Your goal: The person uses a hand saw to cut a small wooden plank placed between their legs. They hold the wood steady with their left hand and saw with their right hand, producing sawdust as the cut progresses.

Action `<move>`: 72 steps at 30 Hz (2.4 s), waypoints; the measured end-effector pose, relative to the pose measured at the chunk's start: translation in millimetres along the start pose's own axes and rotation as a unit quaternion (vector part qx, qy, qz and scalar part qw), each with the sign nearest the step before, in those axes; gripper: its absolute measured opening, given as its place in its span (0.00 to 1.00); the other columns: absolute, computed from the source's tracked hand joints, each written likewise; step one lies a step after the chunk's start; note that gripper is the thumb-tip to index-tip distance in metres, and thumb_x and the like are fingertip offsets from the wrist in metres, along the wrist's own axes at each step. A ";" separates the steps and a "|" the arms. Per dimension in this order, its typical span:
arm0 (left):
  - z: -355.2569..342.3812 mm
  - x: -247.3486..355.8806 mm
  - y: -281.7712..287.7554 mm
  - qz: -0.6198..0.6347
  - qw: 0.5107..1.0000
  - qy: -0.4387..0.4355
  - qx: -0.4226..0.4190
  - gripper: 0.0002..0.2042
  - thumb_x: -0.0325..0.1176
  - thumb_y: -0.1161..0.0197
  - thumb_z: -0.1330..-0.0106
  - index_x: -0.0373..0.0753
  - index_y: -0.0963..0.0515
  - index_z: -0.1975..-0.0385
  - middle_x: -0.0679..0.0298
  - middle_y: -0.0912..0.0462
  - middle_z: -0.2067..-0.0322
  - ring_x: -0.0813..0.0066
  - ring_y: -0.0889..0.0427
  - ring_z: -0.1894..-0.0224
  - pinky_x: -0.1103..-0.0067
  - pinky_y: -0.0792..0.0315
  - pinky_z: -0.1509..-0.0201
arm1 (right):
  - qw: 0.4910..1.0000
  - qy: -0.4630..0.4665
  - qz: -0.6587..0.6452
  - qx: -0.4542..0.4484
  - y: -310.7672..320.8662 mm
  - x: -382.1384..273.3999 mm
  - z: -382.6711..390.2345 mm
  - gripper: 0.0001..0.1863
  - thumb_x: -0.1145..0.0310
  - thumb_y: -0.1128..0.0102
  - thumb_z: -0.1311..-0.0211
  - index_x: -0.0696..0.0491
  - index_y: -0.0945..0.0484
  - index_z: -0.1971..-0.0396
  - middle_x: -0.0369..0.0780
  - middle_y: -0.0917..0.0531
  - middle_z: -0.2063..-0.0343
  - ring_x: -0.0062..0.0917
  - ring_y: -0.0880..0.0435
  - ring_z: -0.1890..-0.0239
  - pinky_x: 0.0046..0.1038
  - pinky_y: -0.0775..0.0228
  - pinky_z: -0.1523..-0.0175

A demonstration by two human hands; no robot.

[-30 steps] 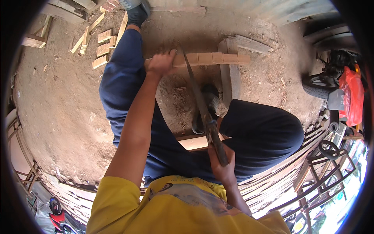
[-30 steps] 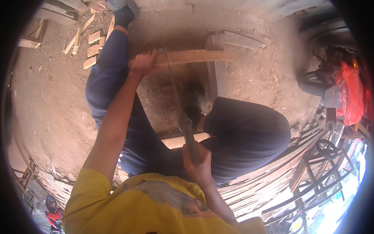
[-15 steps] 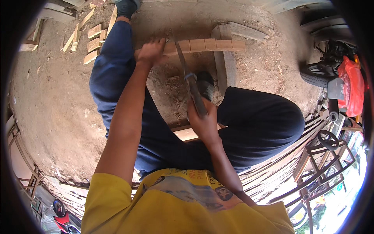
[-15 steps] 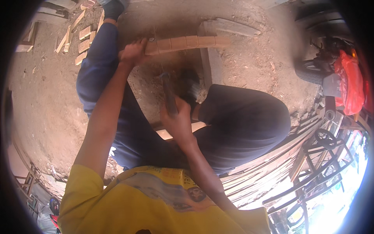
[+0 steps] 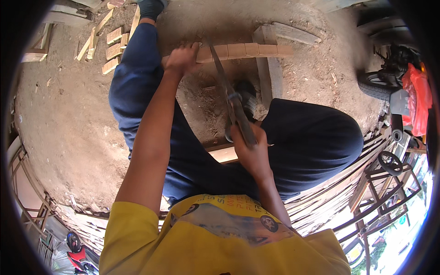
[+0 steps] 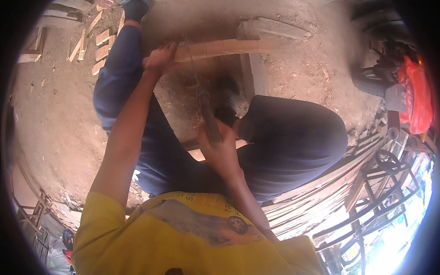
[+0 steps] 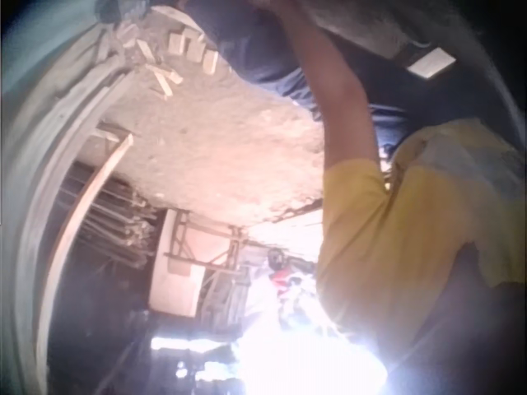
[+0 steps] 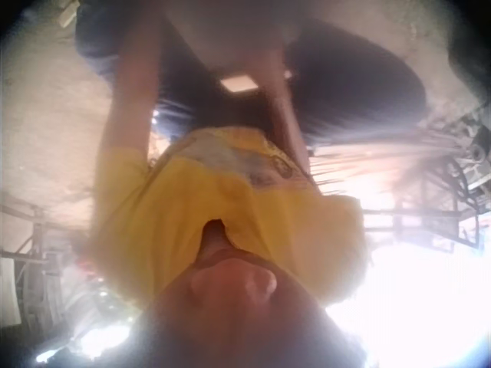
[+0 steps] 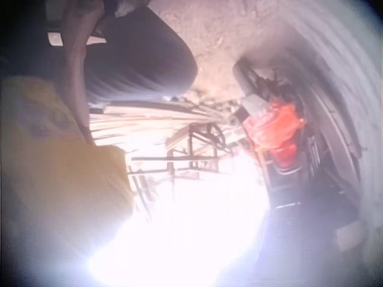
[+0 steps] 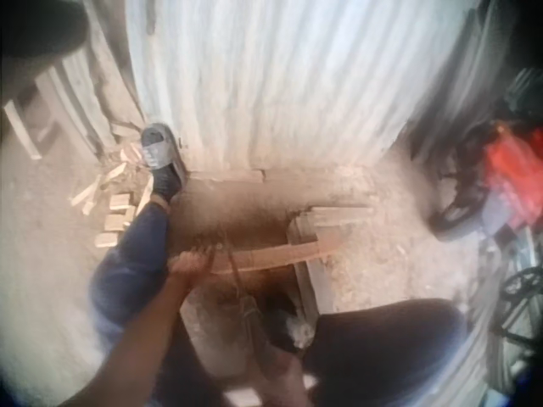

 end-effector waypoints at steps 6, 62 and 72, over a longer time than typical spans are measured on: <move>3.7 6.6 11.8 0.006 0.999 0.026 -0.021 0.28 0.48 0.34 0.45 0.38 0.35 0.50 0.50 0.22 0.55 0.52 0.21 0.51 0.63 0.27 0.50 | 0.997 0.028 0.069 0.006 18.2 0.1 28.3 0.08 0.73 0.44 0.38 0.61 0.27 0.75 0.33 0.31 0.87 0.10 0.36 0.80 0.22 0.42 0.76; 3.4 -1.5 5.7 0.024 0.999 0.026 -0.010 0.27 0.45 0.34 0.46 0.39 0.34 0.51 0.51 0.21 0.57 0.52 0.22 0.50 0.64 0.27 0.49 | 0.997 0.045 0.067 0.004 29.1 3.1 53.0 0.06 0.74 0.45 0.38 0.63 0.24 0.69 0.31 0.30 0.85 0.09 0.36 0.80 0.22 0.43 0.77; 2.1 1.7 2.6 -0.017 1.000 0.015 -0.011 0.29 0.48 0.34 0.46 0.38 0.35 0.50 0.52 0.23 0.53 0.54 0.23 0.49 0.64 0.27 0.48 | 0.998 0.031 0.057 0.007 16.1 2.4 49.9 0.06 0.76 0.45 0.39 0.61 0.26 0.75 0.30 0.33 0.86 0.09 0.36 0.80 0.20 0.44 0.77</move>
Point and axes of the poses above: each hand's wrist, its own z-axis away from the middle knuckle, its own y-axis out of the back of the hand, x = y × z, the point moved 9 cm from there along -z, towards the middle knuckle
